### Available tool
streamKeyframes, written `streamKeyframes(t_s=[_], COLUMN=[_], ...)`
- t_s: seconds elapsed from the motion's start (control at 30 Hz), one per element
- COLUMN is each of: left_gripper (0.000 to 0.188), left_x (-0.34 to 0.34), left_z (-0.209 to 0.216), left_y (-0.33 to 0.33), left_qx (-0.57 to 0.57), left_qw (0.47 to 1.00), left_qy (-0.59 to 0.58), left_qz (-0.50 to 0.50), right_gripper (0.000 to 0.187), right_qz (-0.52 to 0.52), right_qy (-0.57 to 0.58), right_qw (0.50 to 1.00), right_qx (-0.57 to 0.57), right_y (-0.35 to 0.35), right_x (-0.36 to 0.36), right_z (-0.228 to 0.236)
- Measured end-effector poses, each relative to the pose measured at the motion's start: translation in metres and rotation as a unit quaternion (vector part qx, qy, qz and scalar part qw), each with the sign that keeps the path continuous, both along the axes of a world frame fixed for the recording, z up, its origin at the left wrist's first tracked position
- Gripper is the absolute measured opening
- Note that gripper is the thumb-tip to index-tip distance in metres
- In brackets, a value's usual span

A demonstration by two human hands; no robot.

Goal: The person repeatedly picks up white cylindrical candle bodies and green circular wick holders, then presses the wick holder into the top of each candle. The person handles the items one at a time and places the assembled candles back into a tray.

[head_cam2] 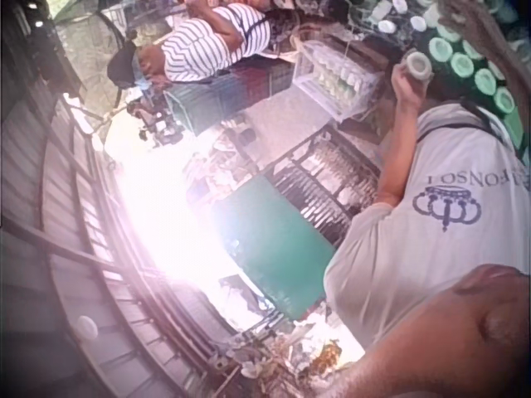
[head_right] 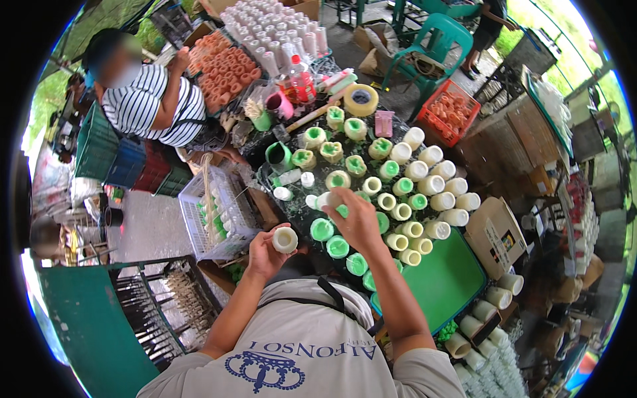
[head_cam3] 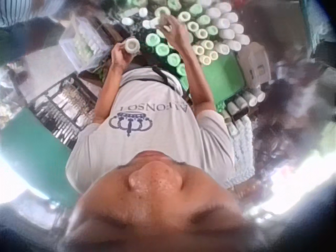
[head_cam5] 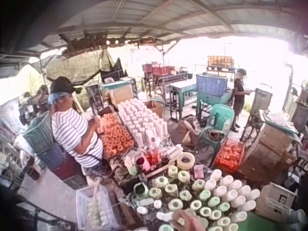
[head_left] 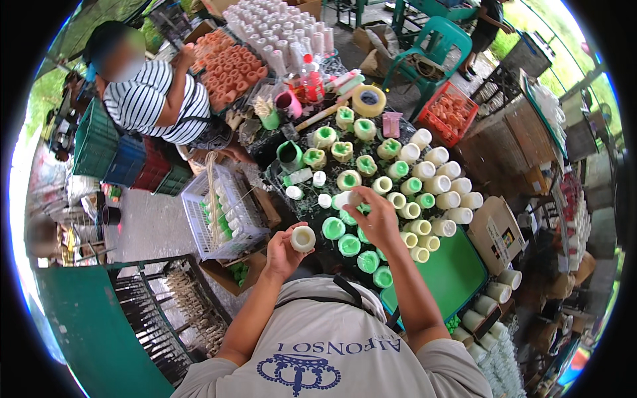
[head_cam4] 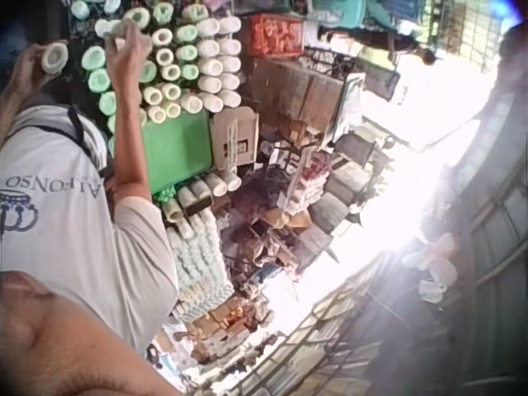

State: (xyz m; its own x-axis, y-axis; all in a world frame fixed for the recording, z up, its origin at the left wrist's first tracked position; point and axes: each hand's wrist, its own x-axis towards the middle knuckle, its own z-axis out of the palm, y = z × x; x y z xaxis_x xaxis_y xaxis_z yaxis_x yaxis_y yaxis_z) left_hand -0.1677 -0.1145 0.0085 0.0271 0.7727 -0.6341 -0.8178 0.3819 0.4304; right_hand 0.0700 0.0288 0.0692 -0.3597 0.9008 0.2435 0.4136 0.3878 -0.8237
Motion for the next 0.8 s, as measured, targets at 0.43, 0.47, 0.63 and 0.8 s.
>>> streamKeyframes(t_s=[0.43, 0.47, 0.63, 0.8], left_gripper=[0.033, 0.033, 0.034, 0.038], left_x=[-0.067, -0.071, -0.084, -0.1], left_z=[-0.04, -0.04, -0.05, -0.044], left_y=[0.004, 0.008, 0.018, 0.031], left_qx=[-0.094, -0.092, -0.088, -0.051], left_qw=[0.992, 0.992, 0.995, 0.998], left_qy=[0.027, 0.022, 0.002, -0.018], left_qz=[0.083, 0.079, 0.042, -0.018], right_gripper=[0.03, 0.03, 0.031, 0.036], right_qz=[0.163, 0.15, 0.121, 0.102], right_qy=[-0.162, -0.161, -0.195, -0.228], right_qw=[0.965, 0.965, 0.966, 0.962], right_qx=[0.124, 0.14, 0.119, 0.109], right_y=[-0.002, -0.001, 0.0, 0.0], right_x=[-0.12, -0.124, -0.135, -0.145], right_z=[-0.109, -0.116, -0.139, -0.147])
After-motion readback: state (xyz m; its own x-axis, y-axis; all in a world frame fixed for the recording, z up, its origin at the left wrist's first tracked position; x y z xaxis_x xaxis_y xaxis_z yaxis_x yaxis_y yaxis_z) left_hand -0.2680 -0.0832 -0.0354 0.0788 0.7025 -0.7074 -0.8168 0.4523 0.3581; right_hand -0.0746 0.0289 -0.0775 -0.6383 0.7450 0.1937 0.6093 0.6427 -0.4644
